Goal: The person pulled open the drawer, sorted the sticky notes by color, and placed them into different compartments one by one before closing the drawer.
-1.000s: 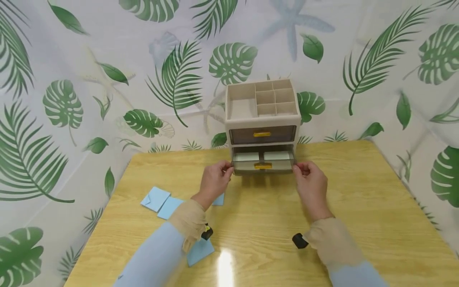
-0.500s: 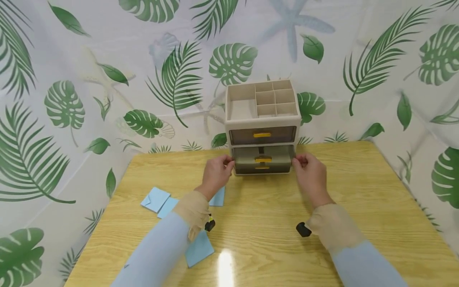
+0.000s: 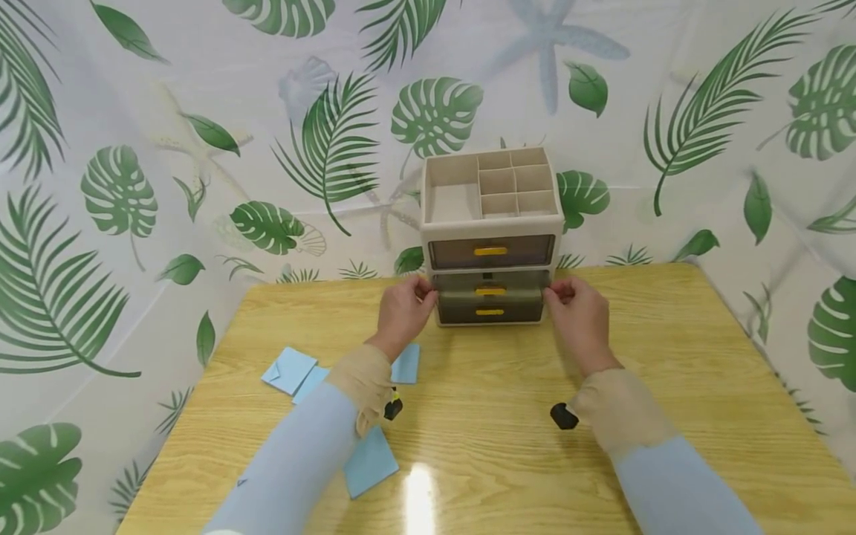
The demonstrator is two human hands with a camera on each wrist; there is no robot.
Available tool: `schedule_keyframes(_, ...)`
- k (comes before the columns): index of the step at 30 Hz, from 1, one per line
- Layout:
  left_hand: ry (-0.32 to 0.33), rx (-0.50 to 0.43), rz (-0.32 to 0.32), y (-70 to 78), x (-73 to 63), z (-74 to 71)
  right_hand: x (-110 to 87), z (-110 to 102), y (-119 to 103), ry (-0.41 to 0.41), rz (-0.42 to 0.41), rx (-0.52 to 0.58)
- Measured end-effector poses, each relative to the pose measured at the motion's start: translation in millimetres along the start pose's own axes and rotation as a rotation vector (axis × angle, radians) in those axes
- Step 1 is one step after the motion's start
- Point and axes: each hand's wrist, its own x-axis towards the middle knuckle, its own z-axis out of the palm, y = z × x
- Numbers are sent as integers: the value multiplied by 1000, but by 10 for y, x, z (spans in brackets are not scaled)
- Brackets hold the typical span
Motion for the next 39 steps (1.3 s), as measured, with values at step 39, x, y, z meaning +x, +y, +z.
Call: schedule_keyframes(39, 124, 65, 216, -23, 186, -247, -313, 171, 115, -286, 275, 351)
